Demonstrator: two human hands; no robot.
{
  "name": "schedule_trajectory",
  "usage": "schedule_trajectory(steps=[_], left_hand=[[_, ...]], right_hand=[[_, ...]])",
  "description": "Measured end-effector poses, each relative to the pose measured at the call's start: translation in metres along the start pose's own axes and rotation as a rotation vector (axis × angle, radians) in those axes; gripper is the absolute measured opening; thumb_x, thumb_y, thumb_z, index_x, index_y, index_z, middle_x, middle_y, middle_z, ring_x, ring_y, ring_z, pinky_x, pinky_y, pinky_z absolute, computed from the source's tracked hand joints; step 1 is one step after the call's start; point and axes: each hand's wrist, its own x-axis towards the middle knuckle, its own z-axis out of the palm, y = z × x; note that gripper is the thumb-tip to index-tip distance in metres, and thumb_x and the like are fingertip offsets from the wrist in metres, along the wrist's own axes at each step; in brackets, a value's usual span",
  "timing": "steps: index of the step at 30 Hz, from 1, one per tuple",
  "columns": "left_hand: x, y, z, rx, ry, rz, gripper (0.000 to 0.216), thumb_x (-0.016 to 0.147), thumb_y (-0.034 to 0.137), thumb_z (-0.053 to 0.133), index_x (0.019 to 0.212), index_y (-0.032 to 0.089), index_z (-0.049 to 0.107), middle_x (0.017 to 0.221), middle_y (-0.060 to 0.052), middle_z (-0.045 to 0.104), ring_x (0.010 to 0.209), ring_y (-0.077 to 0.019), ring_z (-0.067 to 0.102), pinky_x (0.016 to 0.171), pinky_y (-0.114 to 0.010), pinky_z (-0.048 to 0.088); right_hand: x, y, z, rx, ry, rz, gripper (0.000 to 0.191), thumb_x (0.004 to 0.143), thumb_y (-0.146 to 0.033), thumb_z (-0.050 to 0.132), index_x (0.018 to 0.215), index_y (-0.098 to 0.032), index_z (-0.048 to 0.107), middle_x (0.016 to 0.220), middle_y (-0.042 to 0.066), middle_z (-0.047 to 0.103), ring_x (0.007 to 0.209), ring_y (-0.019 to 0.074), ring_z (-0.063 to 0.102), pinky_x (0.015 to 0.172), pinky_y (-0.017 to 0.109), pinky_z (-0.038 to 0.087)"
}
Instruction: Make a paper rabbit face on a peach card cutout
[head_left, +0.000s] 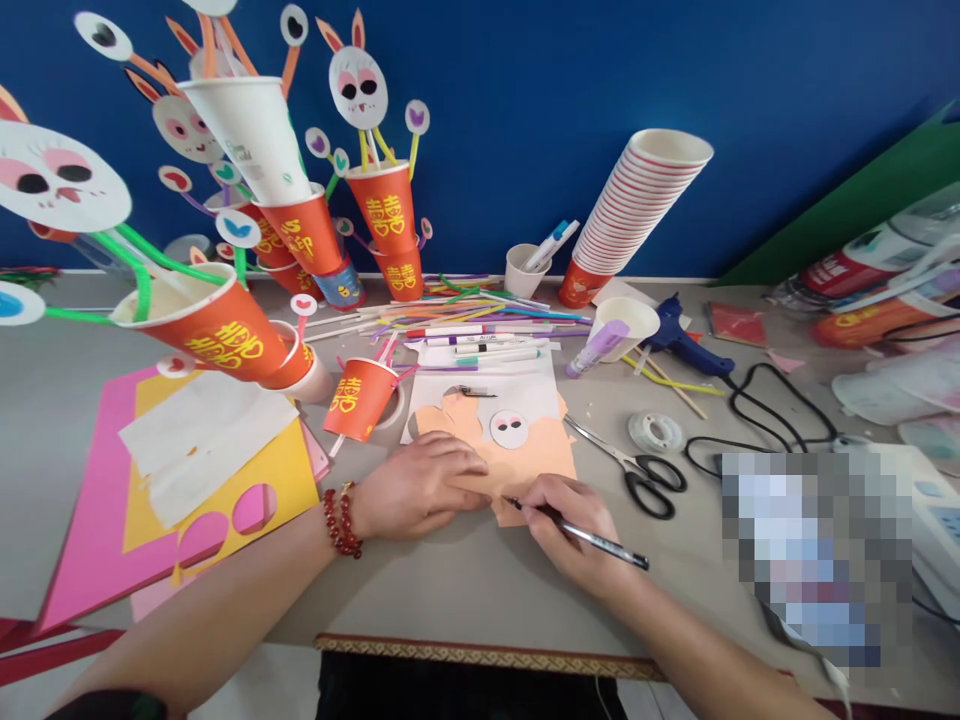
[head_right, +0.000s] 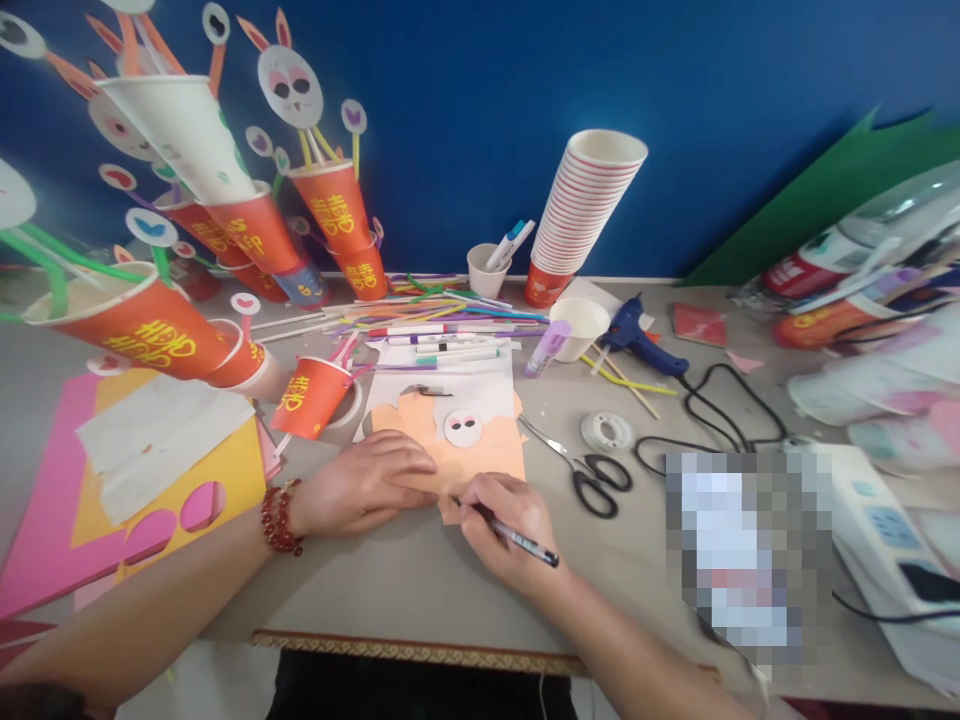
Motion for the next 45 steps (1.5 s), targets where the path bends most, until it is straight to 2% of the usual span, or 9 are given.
schedule_trajectory(steps=[4,11,18,31,45], left_hand=[[0.000,0.000,0.001,-0.002,0.011,0.007,0.027,0.092,0.021,0.048,0.112,0.026,0.065,0.124,-0.008,0.059,0.114,-0.0244,0.051,0.100,-0.044,0.038],[0.000,0.000,0.000,0.004,0.017,0.018,0.027,0.091,0.019,0.048,0.112,0.025,0.064,0.124,-0.008,0.059,0.114,-0.0248,0.051,0.100,-0.044,0.039],[0.000,0.000,0.000,0.005,0.031,0.021,0.027,0.091,0.019,0.048,0.111,0.026,0.065,0.123,-0.008,0.060,0.114,-0.0250,0.051,0.100,-0.045,0.039],[0.001,0.001,0.000,0.017,0.019,0.013,0.026,0.090,0.019,0.051,0.110,0.026,0.065,0.122,-0.008,0.060,0.113,-0.0248,0.052,0.099,-0.045,0.041],[0.002,0.001,-0.001,0.023,-0.023,0.002,0.027,0.091,0.020,0.050,0.113,0.026,0.064,0.122,-0.009,0.059,0.112,-0.0253,0.051,0.099,-0.044,0.039]], right_hand=[[-0.001,0.001,0.000,0.015,-0.005,0.008,0.015,0.080,-0.011,0.047,0.071,-0.022,0.052,0.072,0.002,0.070,0.063,0.0161,0.063,0.058,0.025,0.046],[-0.002,0.001,0.001,0.009,0.002,0.039,0.016,0.079,-0.011,0.049,0.069,-0.023,0.053,0.072,0.003,0.070,0.063,0.0169,0.063,0.058,0.026,0.048],[-0.003,0.003,0.002,-0.012,-0.016,0.009,0.015,0.079,-0.012,0.047,0.069,-0.023,0.050,0.065,0.000,0.064,0.059,0.0148,0.057,0.056,0.024,0.044],[0.004,-0.008,-0.002,0.026,-0.025,-0.025,0.017,0.077,-0.010,0.045,0.066,-0.023,0.048,0.063,-0.001,0.064,0.054,0.0136,0.054,0.056,0.024,0.043],[0.003,-0.008,-0.004,0.055,-0.050,-0.030,0.019,0.077,-0.010,0.045,0.063,-0.023,0.043,0.054,-0.004,0.052,0.049,0.0125,0.046,0.053,0.024,0.037]])
